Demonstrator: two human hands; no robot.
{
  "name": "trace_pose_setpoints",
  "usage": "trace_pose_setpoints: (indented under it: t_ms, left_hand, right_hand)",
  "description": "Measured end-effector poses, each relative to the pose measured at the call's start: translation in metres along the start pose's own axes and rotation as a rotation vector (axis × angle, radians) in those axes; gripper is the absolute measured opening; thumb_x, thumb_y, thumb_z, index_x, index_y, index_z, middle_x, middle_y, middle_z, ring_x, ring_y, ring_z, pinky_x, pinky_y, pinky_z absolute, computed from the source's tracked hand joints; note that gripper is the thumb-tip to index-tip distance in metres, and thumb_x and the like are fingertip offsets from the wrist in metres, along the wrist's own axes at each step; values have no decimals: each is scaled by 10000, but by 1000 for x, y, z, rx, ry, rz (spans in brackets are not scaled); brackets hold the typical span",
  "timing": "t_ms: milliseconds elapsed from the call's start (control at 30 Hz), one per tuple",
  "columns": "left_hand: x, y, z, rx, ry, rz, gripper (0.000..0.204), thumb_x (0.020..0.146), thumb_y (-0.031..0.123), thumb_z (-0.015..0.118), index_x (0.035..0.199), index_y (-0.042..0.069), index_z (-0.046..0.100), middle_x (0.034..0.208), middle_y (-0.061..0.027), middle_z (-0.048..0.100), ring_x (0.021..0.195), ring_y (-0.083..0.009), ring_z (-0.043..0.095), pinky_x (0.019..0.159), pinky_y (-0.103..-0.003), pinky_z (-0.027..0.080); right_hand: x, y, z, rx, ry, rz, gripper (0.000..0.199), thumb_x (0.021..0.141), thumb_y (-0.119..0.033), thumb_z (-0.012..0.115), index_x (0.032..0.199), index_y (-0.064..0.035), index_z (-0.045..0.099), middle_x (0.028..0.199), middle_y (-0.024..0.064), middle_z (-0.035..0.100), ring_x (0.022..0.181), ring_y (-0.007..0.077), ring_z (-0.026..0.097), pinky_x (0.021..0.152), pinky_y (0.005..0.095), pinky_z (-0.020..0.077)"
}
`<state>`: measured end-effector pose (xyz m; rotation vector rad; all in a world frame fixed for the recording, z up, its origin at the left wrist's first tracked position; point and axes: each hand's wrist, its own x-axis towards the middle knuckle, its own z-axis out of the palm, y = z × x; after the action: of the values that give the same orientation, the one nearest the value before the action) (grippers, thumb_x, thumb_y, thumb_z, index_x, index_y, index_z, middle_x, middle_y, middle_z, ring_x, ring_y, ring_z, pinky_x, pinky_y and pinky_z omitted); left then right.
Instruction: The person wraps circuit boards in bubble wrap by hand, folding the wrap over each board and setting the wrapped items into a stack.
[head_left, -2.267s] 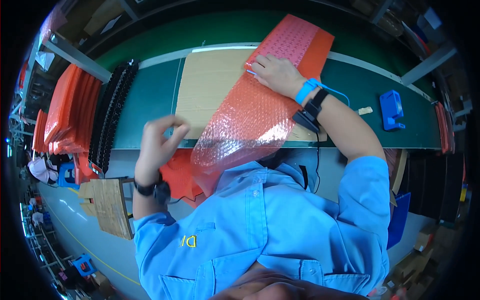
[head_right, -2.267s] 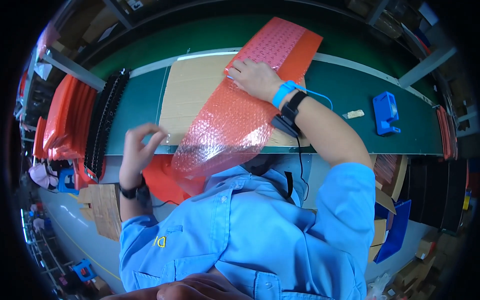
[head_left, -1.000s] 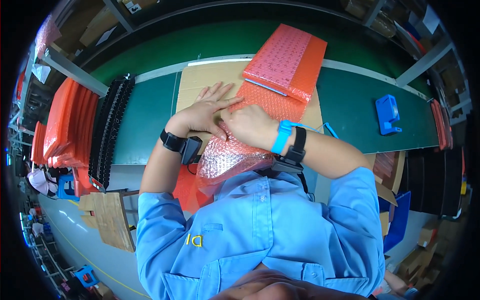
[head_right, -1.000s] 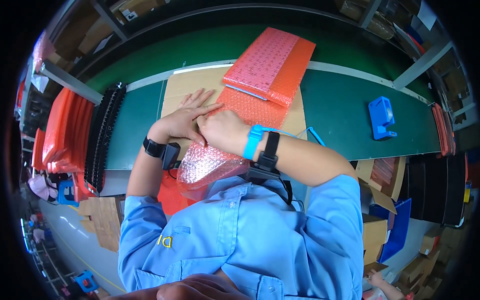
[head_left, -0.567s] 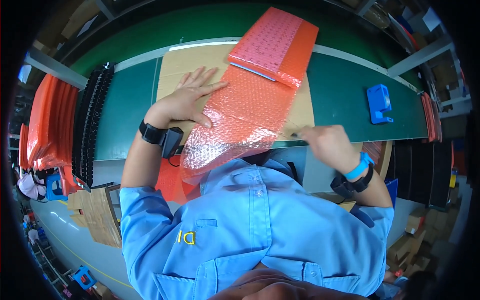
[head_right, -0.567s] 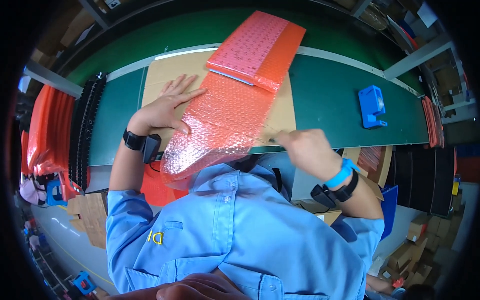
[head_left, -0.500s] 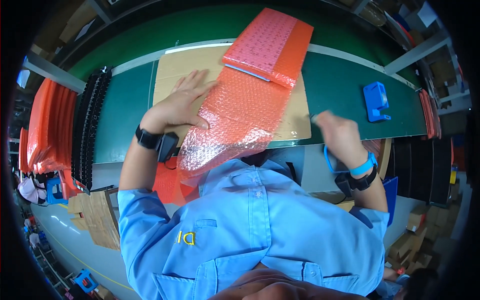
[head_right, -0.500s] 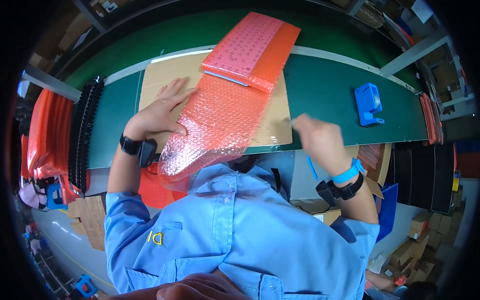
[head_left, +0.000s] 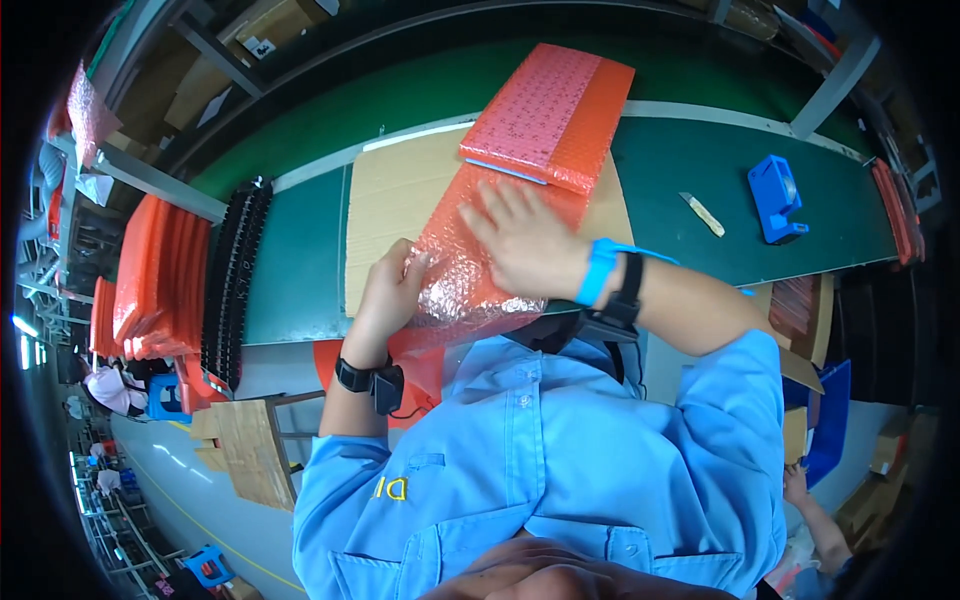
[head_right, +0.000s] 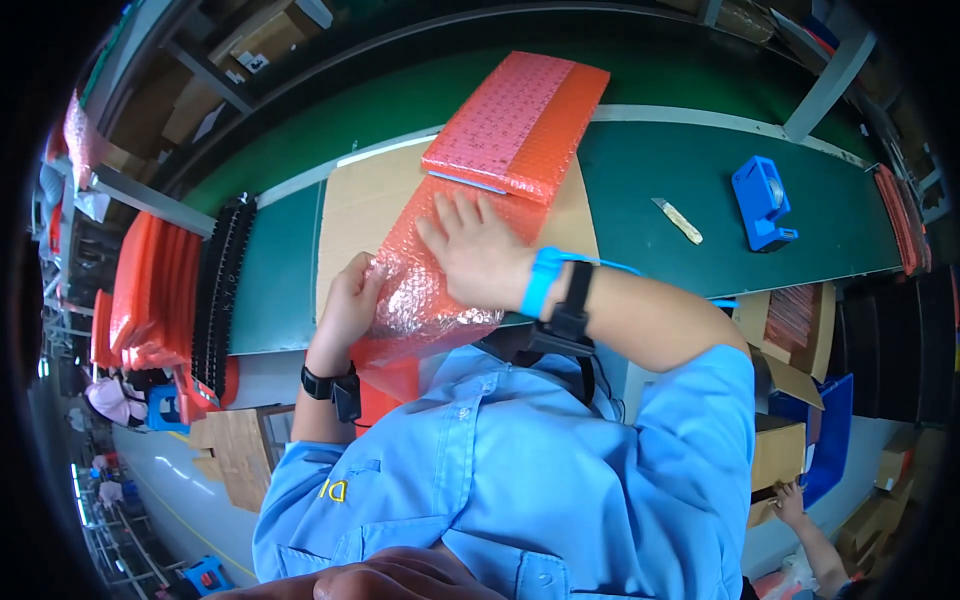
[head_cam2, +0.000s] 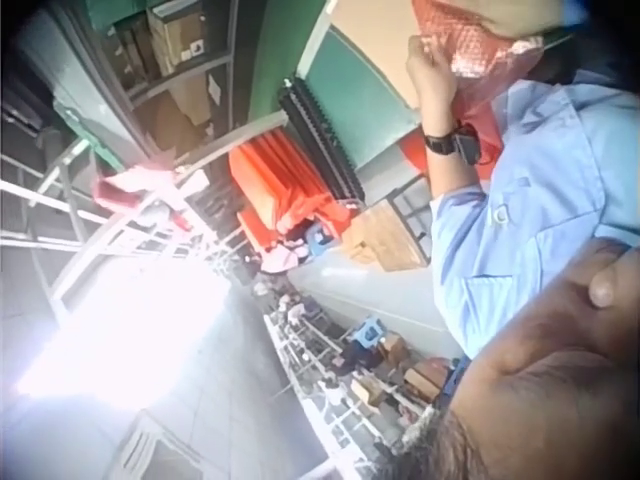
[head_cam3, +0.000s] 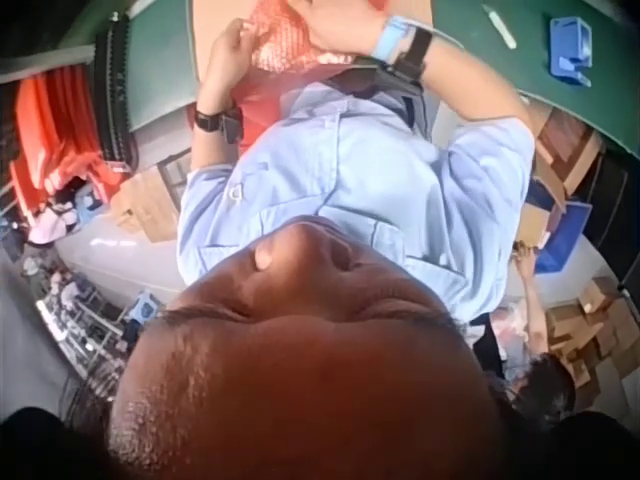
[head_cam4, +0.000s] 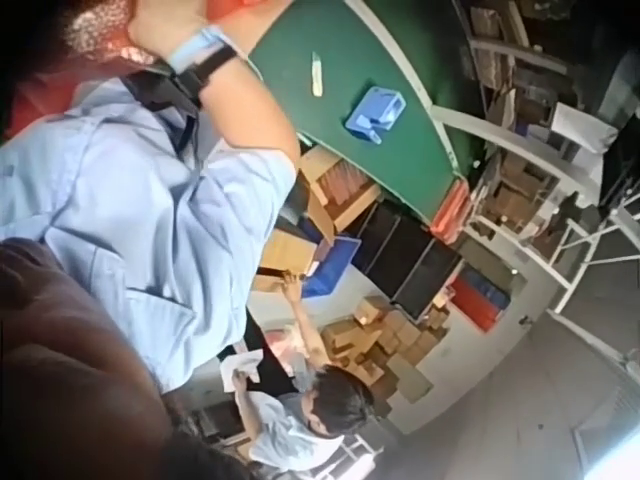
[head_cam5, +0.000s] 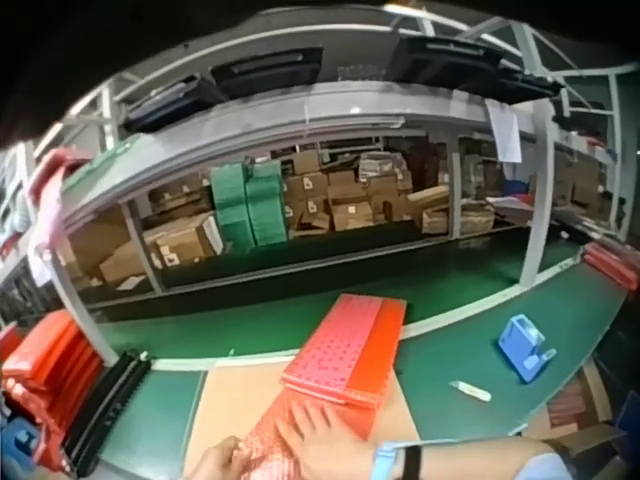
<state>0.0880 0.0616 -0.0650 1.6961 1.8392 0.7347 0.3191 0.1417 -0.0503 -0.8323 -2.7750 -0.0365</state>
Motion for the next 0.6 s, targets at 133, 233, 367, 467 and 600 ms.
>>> trace_pose_setpoints:
  t_ms: [133,233,367,467,600]
  left_hand:
    - [-5,-6,1,-658,-154,-53,244,1027,190,485,1081,-17,603,954,-71,688,847,-113,630,742,-283,504]
    - [-9,2,-9,-764,-320,-162,254,1039,168,451,1149,-16,588,1046,-42,666,918,-88,605,805,-263,492]
    - [-25,3,-16,-810,-448,-271,287,1028,179,486,1203,-26,586,1042,-33,661,901,-82,601,803,-251,489]
    - [-51,3,-39,-660,-502,-244,276,1003,183,537,1156,-33,618,1006,-32,665,870,-91,604,777,-253,489]
    - [-97,4,-100,-249,-788,-10,210,943,155,619,1013,-33,682,975,-45,672,834,-107,593,749,-266,482]
  right_hand:
    - [15,-13,11,-74,-137,62,753,875,-445,579,1446,-2,369,1448,330,360,1364,457,346,1096,613,273]
    - [17,-6,12,-73,-112,93,747,888,-445,545,1454,7,359,1451,341,351,1364,464,347,1090,622,272]
    - [17,-8,13,-46,-232,160,704,893,-389,529,1453,7,369,1435,354,368,1353,470,368,1080,627,286]
    - [14,-4,42,-196,-118,53,612,927,-316,473,1433,21,397,1418,363,388,1331,471,402,1037,625,350]
    - [12,-3,34,-209,-79,75,535,939,-231,451,1404,33,437,1382,360,437,1269,463,480,936,583,464]
